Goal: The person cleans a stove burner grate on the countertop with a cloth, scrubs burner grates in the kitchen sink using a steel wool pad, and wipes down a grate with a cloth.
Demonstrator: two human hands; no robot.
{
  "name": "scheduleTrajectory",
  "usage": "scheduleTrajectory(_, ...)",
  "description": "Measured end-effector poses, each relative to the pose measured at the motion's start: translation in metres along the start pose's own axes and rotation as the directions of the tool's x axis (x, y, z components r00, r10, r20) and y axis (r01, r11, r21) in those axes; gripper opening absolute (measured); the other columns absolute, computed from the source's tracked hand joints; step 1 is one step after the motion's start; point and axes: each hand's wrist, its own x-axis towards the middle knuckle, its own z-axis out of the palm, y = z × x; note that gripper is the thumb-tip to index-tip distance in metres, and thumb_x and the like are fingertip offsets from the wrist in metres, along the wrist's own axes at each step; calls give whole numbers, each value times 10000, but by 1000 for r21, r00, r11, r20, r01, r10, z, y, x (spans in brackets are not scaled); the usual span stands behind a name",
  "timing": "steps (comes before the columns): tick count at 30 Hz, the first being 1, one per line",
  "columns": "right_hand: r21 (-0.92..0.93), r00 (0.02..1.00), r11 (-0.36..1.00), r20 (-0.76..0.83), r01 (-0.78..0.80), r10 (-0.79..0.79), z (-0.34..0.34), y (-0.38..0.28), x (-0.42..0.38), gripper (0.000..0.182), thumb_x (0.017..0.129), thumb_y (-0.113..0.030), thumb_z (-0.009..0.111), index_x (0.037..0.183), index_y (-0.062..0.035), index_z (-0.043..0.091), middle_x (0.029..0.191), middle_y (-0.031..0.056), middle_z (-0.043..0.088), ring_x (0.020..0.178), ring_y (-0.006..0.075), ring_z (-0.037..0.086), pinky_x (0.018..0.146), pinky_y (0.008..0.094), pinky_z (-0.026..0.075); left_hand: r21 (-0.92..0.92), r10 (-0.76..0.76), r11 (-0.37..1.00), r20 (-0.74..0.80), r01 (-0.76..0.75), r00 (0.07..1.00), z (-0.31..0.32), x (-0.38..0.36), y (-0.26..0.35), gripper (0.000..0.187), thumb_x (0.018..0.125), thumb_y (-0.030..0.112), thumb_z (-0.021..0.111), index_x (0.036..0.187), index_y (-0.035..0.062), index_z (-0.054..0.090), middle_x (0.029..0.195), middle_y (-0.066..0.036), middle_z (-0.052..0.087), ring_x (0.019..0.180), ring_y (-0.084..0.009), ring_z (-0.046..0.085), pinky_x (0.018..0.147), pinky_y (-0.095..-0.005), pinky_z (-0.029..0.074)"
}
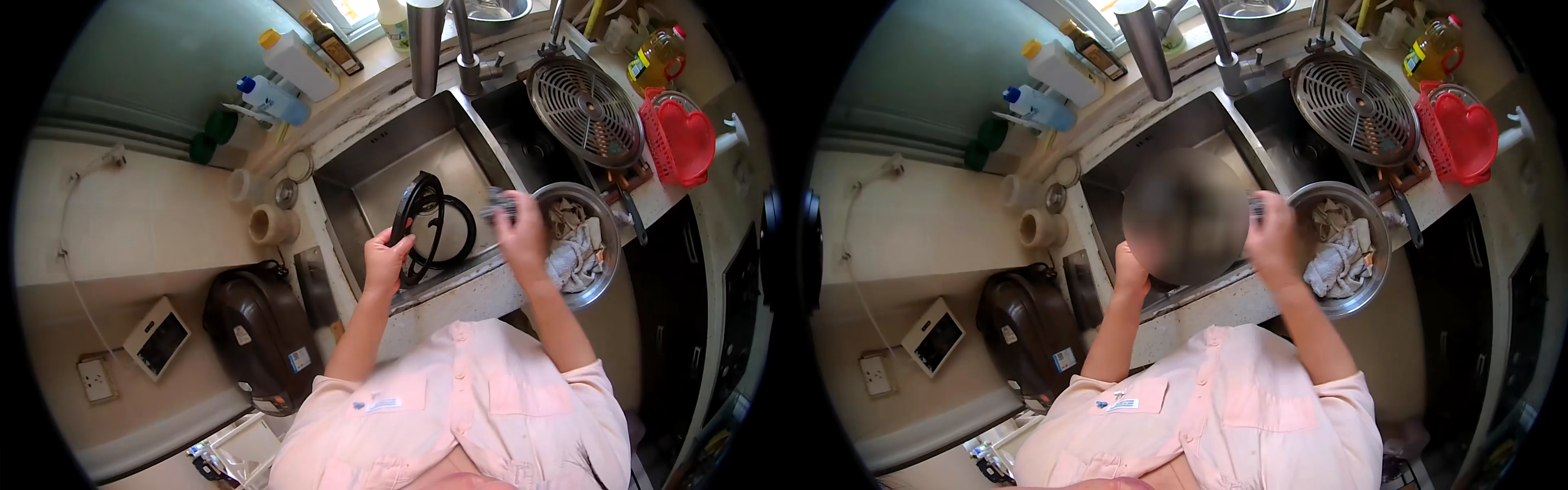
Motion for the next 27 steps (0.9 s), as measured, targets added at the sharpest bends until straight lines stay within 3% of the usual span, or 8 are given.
scheduleTrajectory(1, 350, 997, 936, 82, -39, 11, 12, -30, -3, 245, 803, -100, 596, 1019, -10, 524, 948, 148, 540, 892, 310, 527, 815, 376, 416, 25, 9, 1000, -2, -9, 1000, 0, 1, -2, 193, 766, 29, 647, 958, 12, 648, 634, 71, 507, 513, -16, 383, 463, -195, 296)
scheduleTrajectory(3, 394, 962, 891, 57, 225, -268, 41, -70, -9, 248, 762, -88, 620, 985, -32, 526, 988, 144, 526, 937, 310, 483, 849, 389, 372, 76, 27, 997, -8, -27, 1000, 1, 1, -5, 157, 769, 34, 647, 924, 10, 650, 668, 63, 540, 541, -15, 415, 480, -193, 324)
scheduleTrajectory(9, 179, 938, 927, -175, 329, -300, 127, -41, 20, 216, 730, -185, 597, 883, -40, 547, 892, 139, 551, 862, 328, 488, 806, 430, 388, 162, 16, 987, 8, -17, 1000, -1, -18, 17, 148, 744, 3, 639, 890, 8, 662, 635, 55, 542, 542, -16, 436, 484, -185, 326)
scheduleTrajectory(12, 521, 985, 838, 137, -160, 103, 148, 27, 59, 238, 843, -255, 458, 907, -57, 574, 862, 97, 595, 804, 231, 561, 730, 354, 447, 147, -20, 989, -9, 21, 1000, -5, -29, 21, 190, 745, 4, 640, 933, 9, 667, 606, 68, 512, 501, -8, 387, 457, -179, 282)
scheduleTrajectory(15, 760, 744, 83, 599, -645, 298, 150, 46, 63, 345, 935, -307, 336, 937, -74, 591, 852, 64, 622, 760, 163, 610, 677, 298, 493, 117, -7, 993, 18, 5, 1000, -13, -26, 20, 195, 754, 10, 637, 947, 14, 669, 600, 68, 512, 501, -7, 382, 454, -182, 277)
scheduleTrajectory(18, 775, 751, 49, 592, -630, 292, 147, 42, 63, 342, 945, -300, 330, 957, -68, 581, 886, 59, 621, 781, 160, 613, 681, 292, 502, 158, -29, 987, 128, 9, 991, -21, -22, 26, 155, 771, 25, 631, 922, 12, 666, 606, 56, 529, 523, -17, 407, 464, -190, 299)
scheduleTrajectory(23, 841, 950, 448, 231, -303, 209, 151, 35, 55, 291, 913, -269, 400, 885, -48, 587, 804, 50, 616, 716, 163, 599, 659, 287, 491, 350, -24, 935, 197, -47, 980, -25, -11, 25, 124, 819, 129, 634, 820, 5, 637, 624, 28, 553, 547, -41, 450, 480, -209, 344)
scheduleTrajectory(27, 600, 998, 797, 33, -70, 63, 154, 35, 41, 273, 890, -249, 444, 827, -7, 554, 730, 62, 589, 648, 161, 540, 637, 297, 449, 419, -116, 908, 205, 20, 972, -7, 4, 28, 213, 851, 222, 629, 781, 21, 621, 589, 23, 523, 516, -45, 438, 461, -215, 325)
